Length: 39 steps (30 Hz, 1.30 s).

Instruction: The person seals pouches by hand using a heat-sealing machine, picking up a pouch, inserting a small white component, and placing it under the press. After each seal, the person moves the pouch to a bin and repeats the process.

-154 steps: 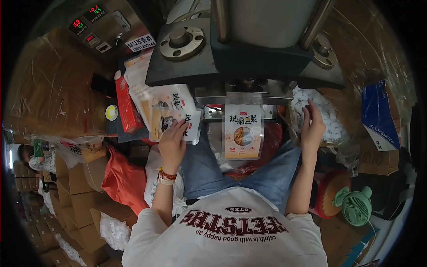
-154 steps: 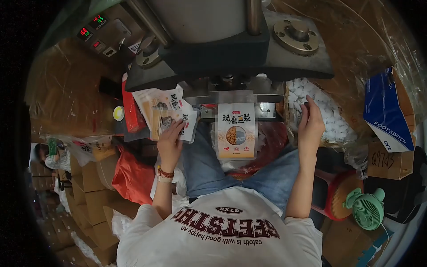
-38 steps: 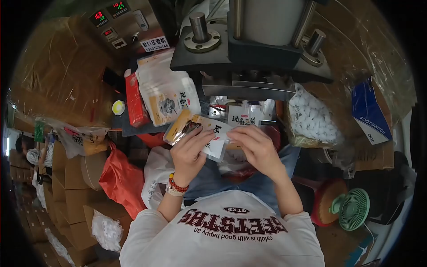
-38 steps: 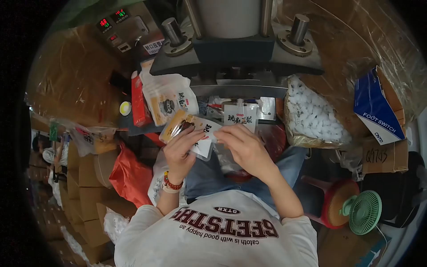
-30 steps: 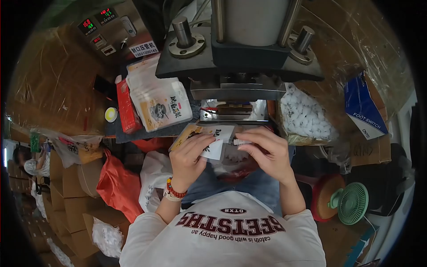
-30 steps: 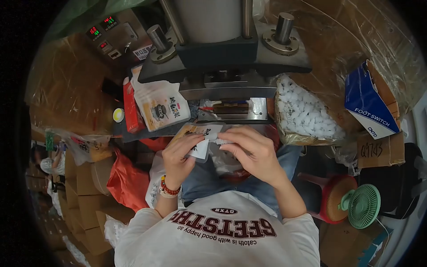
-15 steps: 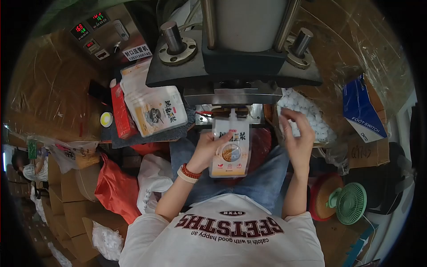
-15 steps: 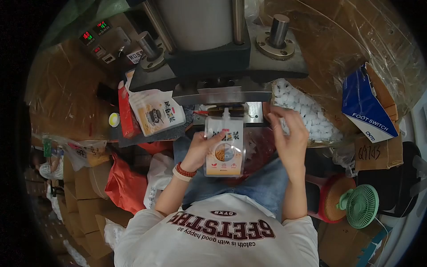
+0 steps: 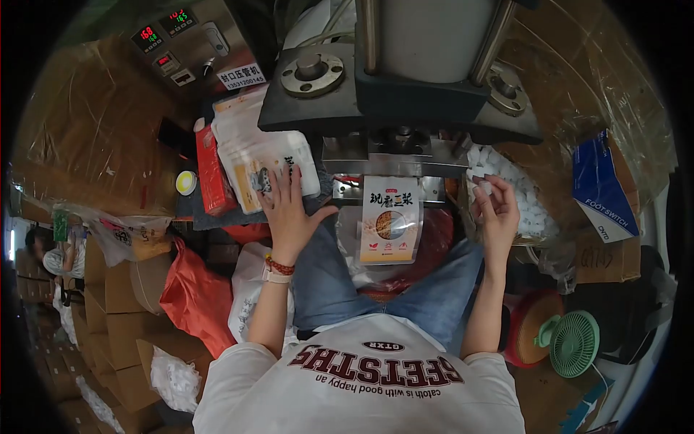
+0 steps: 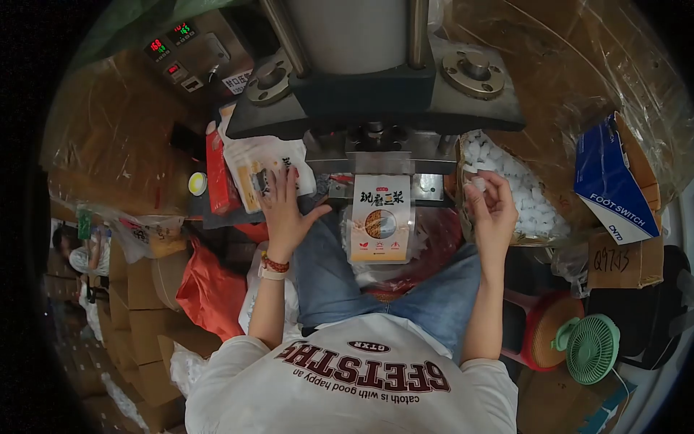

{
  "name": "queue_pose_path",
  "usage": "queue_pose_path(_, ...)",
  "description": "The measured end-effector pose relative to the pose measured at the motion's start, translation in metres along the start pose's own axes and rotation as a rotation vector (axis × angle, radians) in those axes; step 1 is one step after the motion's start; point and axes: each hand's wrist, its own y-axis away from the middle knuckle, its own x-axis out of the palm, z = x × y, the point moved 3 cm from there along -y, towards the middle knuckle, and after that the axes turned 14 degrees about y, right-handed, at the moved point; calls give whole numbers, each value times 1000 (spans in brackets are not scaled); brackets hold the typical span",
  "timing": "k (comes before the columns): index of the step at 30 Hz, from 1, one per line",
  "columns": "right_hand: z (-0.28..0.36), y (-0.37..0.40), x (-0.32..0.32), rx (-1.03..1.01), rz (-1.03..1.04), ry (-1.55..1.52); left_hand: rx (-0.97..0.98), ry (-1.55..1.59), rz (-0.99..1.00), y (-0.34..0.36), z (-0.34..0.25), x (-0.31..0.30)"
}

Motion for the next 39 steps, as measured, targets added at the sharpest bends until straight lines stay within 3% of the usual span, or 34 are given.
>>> queue_pose_path(2, 18, 18, 8, -46, 209, -379, 105, -8, 151, 16, 11, -8)
queue_pose_path(3, 32, 25, 11, -41, 201, -383, 114, -9, 157, 21, 9, -15)
queue_pose_path(5, 63, 44, 23, -78, 412, -688, -201, 336, 283, 35, 11, -23)
queue_pose_path(6, 68, 51, 28, -66, 518, -758, -148, 404, 124, 27, -8, -31)
queue_pose_path(7, 69, 55, 37, -67, 520, -758, -149, 403, 123, 28, -16, -33)
queue_pose_path(10, 69, 64, 66, -173, 586, -610, 7, 610, 33, 24, -43, -42)
queue_pose_path(12, 79, 62, 73, -674, 421, 0, 90, 548, 49, 21, -61, -49)
queue_pose_path(13, 82, 63, 72, -850, 337, 69, 168, 480, 60, 19, -70, -54)
queue_pose_path(16, 95, 64, 51, -1002, 385, 196, 172, 510, 144, 17, -79, -61)
queue_pose_path(19, 96, 57, 36, -829, 289, 52, 155, 597, 155, 16, -80, -52)
queue_pose_path(26, 101, 62, 32, -961, 324, 399, 207, 488, 190, 6, -100, -53)
queue_pose_path(28, 101, 61, 29, -922, 442, 164, 191, 643, 211, 6, -97, -47)
queue_pose_path(30, 89, 54, 36, -823, 463, 129, 173, 799, 234, 10, -91, -34)
queue_pose_path(32, 80, 50, 41, -723, 488, 96, -494, 1139, 631, 27, -77, 6)
queue_pose_path(33, 78, 47, 39, -656, 333, 168, -496, 1140, 628, 31, -75, 21)
queue_pose_path(34, 76, 42, 38, -591, 178, 236, -650, 1288, 596, 32, -74, 38)
queue_pose_path(36, 57, 27, 18, -452, 61, 230, -874, 1530, 530, 23, -76, 49)
queue_pose_path(39, 43, 3, -9, -356, -52, 347, -925, 1631, 524, -5, -76, 54)
